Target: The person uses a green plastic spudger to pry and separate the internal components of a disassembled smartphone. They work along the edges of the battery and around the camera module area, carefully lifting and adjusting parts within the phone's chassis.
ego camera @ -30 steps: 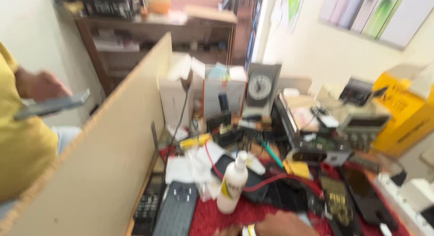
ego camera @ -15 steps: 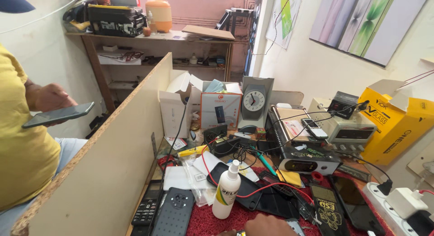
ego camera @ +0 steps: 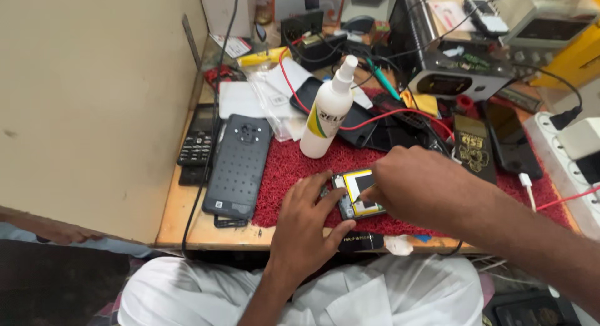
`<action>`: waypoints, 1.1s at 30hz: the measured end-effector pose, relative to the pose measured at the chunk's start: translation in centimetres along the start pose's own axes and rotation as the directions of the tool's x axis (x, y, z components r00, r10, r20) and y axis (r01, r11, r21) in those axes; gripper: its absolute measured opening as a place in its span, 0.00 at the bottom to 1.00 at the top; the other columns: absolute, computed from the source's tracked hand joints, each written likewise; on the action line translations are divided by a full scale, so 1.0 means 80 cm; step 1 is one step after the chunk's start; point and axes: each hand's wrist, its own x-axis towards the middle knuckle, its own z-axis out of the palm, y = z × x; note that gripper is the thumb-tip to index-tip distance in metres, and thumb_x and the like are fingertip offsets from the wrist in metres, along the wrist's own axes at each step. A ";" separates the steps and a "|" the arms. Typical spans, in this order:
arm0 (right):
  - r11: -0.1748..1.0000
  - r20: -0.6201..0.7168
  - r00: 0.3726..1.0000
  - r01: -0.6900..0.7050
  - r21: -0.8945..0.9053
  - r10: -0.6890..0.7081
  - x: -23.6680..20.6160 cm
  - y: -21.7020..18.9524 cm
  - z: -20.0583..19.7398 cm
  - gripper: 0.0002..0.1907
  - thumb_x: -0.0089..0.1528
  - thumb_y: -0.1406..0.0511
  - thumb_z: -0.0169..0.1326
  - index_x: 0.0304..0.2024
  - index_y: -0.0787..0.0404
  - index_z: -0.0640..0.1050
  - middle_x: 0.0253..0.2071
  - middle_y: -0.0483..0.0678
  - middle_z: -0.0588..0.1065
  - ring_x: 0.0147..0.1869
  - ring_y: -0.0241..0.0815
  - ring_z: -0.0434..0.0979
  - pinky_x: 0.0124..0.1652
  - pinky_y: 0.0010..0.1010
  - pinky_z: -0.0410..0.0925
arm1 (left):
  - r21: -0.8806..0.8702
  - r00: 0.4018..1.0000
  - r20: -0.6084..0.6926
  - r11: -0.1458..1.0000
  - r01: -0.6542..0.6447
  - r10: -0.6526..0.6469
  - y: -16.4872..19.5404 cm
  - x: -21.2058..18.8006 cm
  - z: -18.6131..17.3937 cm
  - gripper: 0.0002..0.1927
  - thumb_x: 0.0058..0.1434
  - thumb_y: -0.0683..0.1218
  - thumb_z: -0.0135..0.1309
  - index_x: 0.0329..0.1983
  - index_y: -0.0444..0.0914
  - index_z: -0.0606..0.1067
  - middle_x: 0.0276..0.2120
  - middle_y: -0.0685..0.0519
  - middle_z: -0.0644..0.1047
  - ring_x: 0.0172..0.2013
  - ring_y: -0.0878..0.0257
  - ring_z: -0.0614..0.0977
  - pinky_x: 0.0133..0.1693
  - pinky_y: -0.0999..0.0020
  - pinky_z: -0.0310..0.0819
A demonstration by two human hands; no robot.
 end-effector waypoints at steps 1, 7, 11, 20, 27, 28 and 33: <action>0.992 0.074 0.992 -0.095 -0.083 0.101 0.000 -0.002 0.000 0.20 0.68 0.51 0.56 0.35 0.61 0.82 0.34 0.56 0.79 0.42 0.59 0.83 0.43 0.48 0.74 | -0.002 1.000 -0.004 1.000 0.000 0.000 0.003 0.003 -0.003 0.30 0.52 0.52 0.68 0.56 0.37 0.76 0.63 0.41 0.69 0.64 0.42 0.68 0.65 0.45 0.57; 0.888 -0.182 0.871 0.457 -0.041 -0.457 0.001 0.006 0.000 0.16 0.55 0.69 0.55 0.46 0.63 0.76 0.45 0.56 0.79 0.48 0.59 0.82 0.44 0.46 0.74 | -0.008 1.000 -0.004 1.000 0.010 -0.011 0.010 -0.001 -0.007 0.31 0.53 0.52 0.67 0.58 0.36 0.75 0.64 0.42 0.69 0.65 0.44 0.68 0.66 0.46 0.57; 0.953 -0.181 0.942 0.298 0.059 -0.283 -0.006 0.008 0.002 0.23 0.61 0.54 0.59 0.52 0.61 0.76 0.50 0.54 0.79 0.51 0.58 0.80 0.47 0.46 0.71 | -0.006 1.000 0.006 1.000 0.007 -0.007 0.007 -0.004 -0.003 0.30 0.55 0.52 0.67 0.58 0.36 0.74 0.64 0.42 0.68 0.65 0.44 0.68 0.67 0.45 0.57; 0.967 -0.203 0.962 0.213 0.136 -0.184 -0.013 0.006 0.008 0.18 0.61 0.59 0.58 0.52 0.57 0.77 0.41 0.52 0.78 0.47 0.56 0.79 0.44 0.47 0.70 | -0.023 1.000 0.004 1.000 0.001 -0.001 0.012 -0.004 -0.008 0.29 0.56 0.53 0.66 0.59 0.38 0.75 0.64 0.42 0.68 0.65 0.44 0.68 0.67 0.46 0.58; 0.954 -0.214 0.945 0.275 0.121 -0.246 -0.021 0.022 0.023 0.19 0.60 0.63 0.59 0.53 0.59 0.75 0.41 0.50 0.77 0.41 0.54 0.82 0.37 0.45 0.72 | -0.005 1.000 0.006 1.000 -0.009 0.009 0.010 -0.006 -0.005 0.30 0.57 0.53 0.65 0.60 0.36 0.74 0.65 0.42 0.68 0.65 0.43 0.67 0.67 0.45 0.57; 0.970 -0.230 0.952 0.228 0.085 -0.204 -0.022 0.022 0.024 0.18 0.60 0.62 0.60 0.50 0.61 0.75 0.39 0.50 0.78 0.41 0.56 0.82 0.38 0.46 0.72 | -0.018 1.000 0.008 1.000 -0.006 0.006 0.010 -0.006 -0.005 0.30 0.57 0.54 0.65 0.60 0.37 0.74 0.65 0.42 0.68 0.65 0.44 0.68 0.67 0.45 0.57; 0.918 -0.299 0.899 0.372 0.135 -0.320 -0.015 0.020 0.025 0.24 0.54 0.67 0.58 0.54 0.58 0.76 0.42 0.52 0.76 0.39 0.54 0.81 0.36 0.42 0.73 | -0.025 1.000 -0.018 1.000 0.009 -0.009 0.010 -0.009 -0.007 0.31 0.59 0.54 0.65 0.62 0.37 0.73 0.66 0.43 0.68 0.66 0.44 0.68 0.68 0.47 0.59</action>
